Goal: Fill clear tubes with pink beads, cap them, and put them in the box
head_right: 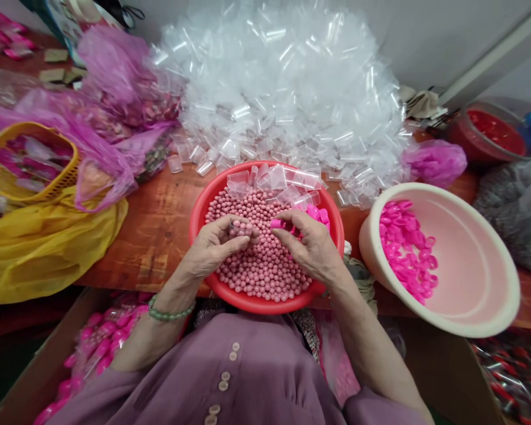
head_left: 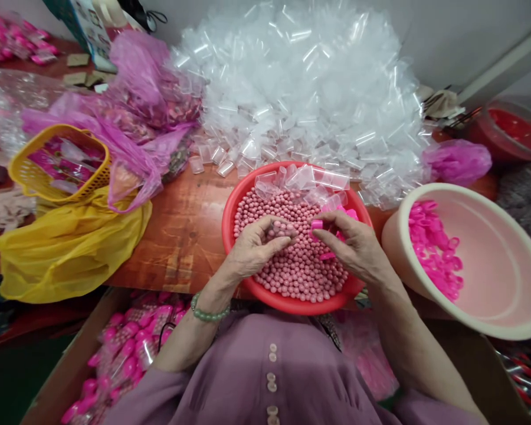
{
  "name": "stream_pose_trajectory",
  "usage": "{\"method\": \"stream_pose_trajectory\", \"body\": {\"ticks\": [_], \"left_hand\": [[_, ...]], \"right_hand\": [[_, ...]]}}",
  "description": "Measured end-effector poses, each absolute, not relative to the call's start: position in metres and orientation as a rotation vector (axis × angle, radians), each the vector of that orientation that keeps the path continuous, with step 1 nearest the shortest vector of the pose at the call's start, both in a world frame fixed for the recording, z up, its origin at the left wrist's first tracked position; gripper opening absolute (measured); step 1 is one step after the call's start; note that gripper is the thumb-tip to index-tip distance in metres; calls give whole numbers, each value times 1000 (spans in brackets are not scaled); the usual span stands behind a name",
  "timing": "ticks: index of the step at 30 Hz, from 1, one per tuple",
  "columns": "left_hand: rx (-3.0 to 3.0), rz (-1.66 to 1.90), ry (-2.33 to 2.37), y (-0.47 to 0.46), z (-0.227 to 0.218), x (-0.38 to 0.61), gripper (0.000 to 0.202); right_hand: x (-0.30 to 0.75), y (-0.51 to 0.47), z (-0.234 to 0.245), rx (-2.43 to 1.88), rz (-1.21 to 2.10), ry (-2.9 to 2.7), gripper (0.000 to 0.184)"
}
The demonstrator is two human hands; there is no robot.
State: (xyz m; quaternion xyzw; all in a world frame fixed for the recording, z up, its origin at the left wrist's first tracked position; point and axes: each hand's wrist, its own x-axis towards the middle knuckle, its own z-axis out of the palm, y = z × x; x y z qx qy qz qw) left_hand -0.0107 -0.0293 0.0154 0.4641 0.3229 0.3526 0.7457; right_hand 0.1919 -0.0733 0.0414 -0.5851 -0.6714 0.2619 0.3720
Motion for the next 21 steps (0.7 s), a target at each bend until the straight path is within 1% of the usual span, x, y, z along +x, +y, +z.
{"method": "stream_pose_trajectory", "body": {"ticks": [2, 4, 7, 10, 17, 19, 21], "left_hand": [[986, 774, 711, -30, 14, -10, 29], [952, 779, 702, -30, 12, -11, 32], [919, 791, 707, -29, 8, -12, 36], [919, 819, 748, -28, 5, -12, 37], [780, 829, 705, -28, 6, -10, 43], [775, 864, 732, -28, 6, -10, 42], [821, 890, 785, -28, 7, -10, 38]], "right_hand": [[184, -70, 39, -1420, 810, -1399, 14], [174, -68, 33, -1366, 884, -1186, 21], [163, -65, 25, -1305, 979, -1097, 30], [158, -63, 20, -1250, 997, -1056, 28], [164, -69, 22, -1282, 889, -1135, 26], [170, -73, 25, -1327, 834, -1233, 22], [176, -78, 30, -1412, 778, -1443, 18]]}}
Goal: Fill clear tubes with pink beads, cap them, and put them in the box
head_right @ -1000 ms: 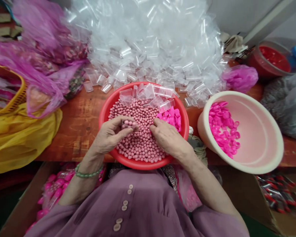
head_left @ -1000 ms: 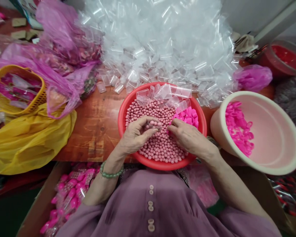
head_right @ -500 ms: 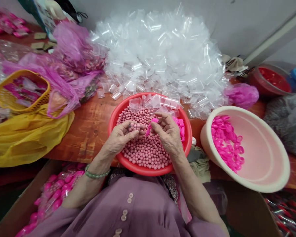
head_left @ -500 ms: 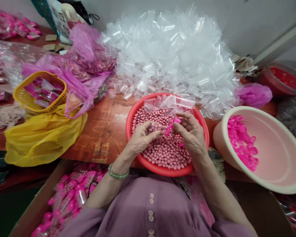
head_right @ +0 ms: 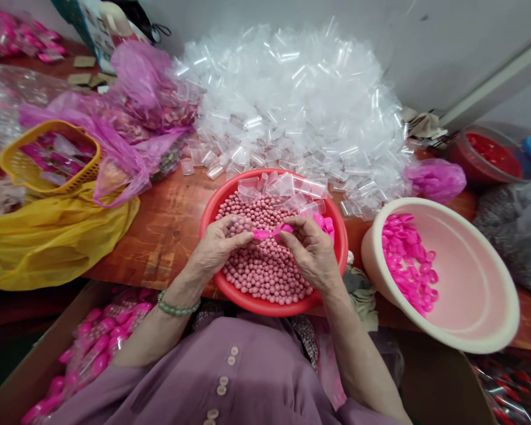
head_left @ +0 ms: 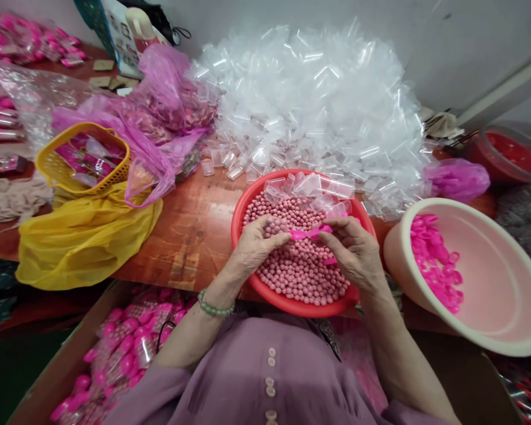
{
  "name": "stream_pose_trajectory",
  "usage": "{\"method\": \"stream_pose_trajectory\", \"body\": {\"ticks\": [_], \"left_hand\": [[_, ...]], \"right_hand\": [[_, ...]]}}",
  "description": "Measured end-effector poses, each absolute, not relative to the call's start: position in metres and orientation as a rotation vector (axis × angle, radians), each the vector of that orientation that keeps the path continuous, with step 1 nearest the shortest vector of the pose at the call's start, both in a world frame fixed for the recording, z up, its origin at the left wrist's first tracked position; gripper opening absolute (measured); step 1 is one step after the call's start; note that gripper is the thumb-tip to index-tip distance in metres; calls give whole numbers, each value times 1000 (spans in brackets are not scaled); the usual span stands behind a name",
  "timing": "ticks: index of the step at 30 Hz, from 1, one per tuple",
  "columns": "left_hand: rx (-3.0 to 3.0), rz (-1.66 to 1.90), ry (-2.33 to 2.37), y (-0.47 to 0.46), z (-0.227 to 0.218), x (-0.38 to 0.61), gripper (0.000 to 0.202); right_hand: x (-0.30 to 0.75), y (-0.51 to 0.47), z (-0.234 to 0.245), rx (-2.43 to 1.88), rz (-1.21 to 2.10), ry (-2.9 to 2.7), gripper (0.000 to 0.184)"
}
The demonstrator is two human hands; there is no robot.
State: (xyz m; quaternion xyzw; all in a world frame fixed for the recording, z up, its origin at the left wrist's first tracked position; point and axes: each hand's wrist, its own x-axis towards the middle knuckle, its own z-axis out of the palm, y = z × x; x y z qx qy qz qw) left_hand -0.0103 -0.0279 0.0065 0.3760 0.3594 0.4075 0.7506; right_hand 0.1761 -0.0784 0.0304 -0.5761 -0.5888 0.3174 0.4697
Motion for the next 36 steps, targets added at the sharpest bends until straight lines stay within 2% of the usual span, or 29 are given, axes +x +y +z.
{"method": "stream_pose_trajectory", "body": {"ticks": [2, 4, 7, 13, 19, 25, 28, 36], "left_hand": [[889, 876, 834, -27, 7, -11, 34], [956, 837, 869, -27, 8, -11, 30], [1033, 806, 895, -25, 8, -11, 25], [1032, 791, 829, -23, 9, -12, 24], [993, 797, 786, -22, 11, -13, 29], [1097, 742, 775, -24, 11, -13, 20], [1158, 710, 734, -26, 9, -13, 18], [1162, 689, 662, -26, 1, -11, 31]], "right_hand": [[179, -82, 37, -1504, 712, -1734, 18], [178, -83, 42, -1541, 646, -1983, 26], [172, -80, 45, -1511, 606, -2136, 35], [167, -76, 39, -1493, 673, -2210, 28], [170, -80, 30, -1460, 819, -1970, 10], [166, -66, 34, -1328, 898, -1289, 19], [157, -58, 35, -1305, 858, -1298, 20], [149, -55, 22, -1341, 789, -1470, 16]]}}
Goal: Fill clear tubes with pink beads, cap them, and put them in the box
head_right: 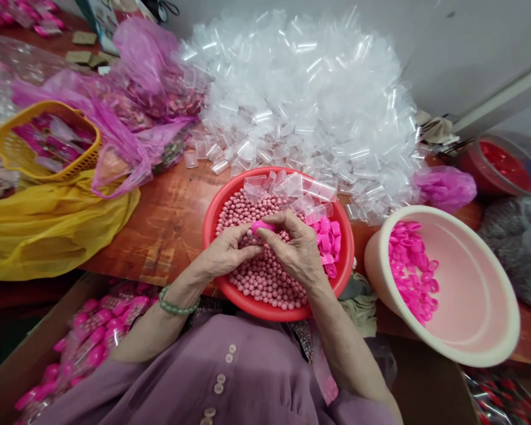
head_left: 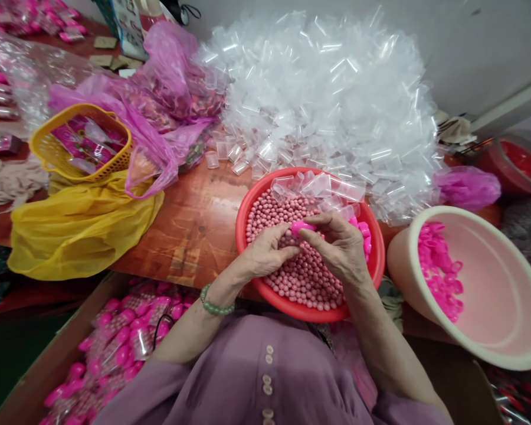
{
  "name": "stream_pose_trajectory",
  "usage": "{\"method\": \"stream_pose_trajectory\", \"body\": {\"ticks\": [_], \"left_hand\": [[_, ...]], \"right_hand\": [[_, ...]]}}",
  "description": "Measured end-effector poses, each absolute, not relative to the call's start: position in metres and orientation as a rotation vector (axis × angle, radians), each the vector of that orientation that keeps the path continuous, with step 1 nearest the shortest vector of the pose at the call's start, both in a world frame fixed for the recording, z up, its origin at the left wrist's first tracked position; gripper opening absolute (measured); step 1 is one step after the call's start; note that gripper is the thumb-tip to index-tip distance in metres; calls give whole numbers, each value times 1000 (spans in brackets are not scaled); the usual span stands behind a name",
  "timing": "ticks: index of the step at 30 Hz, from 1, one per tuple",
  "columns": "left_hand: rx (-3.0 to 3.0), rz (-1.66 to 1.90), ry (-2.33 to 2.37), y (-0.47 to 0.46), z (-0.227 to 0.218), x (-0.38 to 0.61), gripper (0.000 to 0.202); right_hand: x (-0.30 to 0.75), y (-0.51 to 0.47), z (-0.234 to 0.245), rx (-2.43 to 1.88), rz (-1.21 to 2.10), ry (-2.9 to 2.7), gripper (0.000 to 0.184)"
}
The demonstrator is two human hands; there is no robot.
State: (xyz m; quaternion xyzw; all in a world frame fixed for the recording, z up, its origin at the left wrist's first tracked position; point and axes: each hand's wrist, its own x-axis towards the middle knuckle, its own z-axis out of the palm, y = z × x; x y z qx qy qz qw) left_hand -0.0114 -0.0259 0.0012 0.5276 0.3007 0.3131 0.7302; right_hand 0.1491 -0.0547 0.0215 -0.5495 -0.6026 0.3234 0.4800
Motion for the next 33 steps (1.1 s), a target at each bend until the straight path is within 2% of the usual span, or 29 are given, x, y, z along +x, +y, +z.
{"method": "stream_pose_trajectory", "body": {"ticks": [7, 11, 15, 21, 29, 33], "left_hand": [[1163, 687, 691, -25, 5, -14, 16], [1163, 693, 730, -24, 9, -15, 15], [1191, 674, 709, -24, 8, -15, 17], [1134, 685, 609, -24, 4, -16, 31], [1108, 650, 567, -21, 6, -18, 29], [1102, 622, 651, -21, 10, -19, 20]], "right_hand": [[161, -63, 36, -1415, 636, -1649, 11], [172, -66, 46, -1485, 498, -1765, 10], [166, -60, 40, -1426, 623, -1592, 13], [143, -54, 26, -1351, 806, -1368, 18], [144, -57, 21, -1396, 778, -1384, 18], [156, -64, 29, -1479, 713, -1341, 20]]}}
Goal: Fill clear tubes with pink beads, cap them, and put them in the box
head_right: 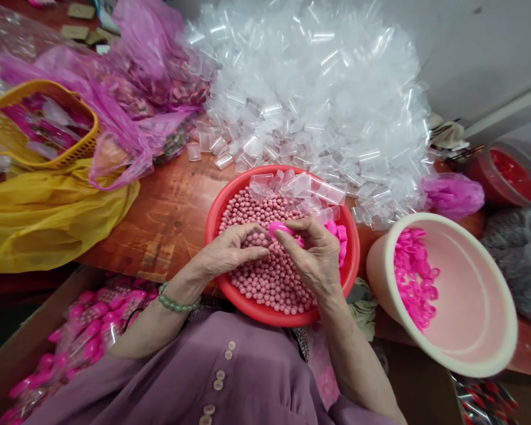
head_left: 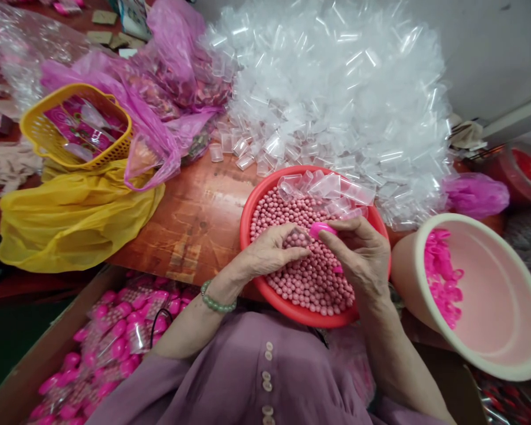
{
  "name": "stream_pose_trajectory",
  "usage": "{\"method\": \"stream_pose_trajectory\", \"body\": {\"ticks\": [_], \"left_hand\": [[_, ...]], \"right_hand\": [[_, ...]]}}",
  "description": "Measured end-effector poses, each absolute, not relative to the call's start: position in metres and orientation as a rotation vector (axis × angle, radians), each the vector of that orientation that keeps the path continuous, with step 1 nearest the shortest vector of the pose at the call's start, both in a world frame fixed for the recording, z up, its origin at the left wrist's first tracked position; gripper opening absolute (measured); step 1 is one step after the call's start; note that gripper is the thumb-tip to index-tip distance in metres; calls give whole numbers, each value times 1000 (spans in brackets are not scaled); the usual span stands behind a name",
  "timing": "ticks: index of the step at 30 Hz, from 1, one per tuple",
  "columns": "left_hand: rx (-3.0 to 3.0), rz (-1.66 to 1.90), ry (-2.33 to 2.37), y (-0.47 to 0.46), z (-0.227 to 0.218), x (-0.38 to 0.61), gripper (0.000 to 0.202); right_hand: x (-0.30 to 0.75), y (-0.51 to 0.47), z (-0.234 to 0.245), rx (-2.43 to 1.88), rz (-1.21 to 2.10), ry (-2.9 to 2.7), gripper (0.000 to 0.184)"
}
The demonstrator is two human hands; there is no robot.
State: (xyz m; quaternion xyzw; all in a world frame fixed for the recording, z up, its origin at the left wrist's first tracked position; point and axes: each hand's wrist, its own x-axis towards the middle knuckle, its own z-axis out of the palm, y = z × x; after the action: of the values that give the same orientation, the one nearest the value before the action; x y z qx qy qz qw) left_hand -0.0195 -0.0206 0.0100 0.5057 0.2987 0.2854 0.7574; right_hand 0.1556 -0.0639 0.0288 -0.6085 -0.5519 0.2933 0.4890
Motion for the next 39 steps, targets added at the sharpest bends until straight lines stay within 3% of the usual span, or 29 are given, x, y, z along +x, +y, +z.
{"method": "stream_pose_trajectory", "body": {"ticks": [10, 19, 30, 36, 39], "left_hand": [[1076, 656, 525, -20, 6, -18, 26], [1017, 652, 636, -20, 10, -20, 19], [838, 703, 506, -22, 6, -19, 35], [842, 705, 482, -21, 6, -20, 33], [754, 708, 458, -21, 6, -22, 37]], "right_hand": [[146, -57, 33, -1438, 588, -1578, 13], [172, -67, 45, -1565, 452, -1647, 13], [125, -55, 27, -1377, 721, -1263, 13], [124, -58, 20, -1435, 508, -1420, 11], [127, -58, 21, -1343, 287, -1774, 34]]}}
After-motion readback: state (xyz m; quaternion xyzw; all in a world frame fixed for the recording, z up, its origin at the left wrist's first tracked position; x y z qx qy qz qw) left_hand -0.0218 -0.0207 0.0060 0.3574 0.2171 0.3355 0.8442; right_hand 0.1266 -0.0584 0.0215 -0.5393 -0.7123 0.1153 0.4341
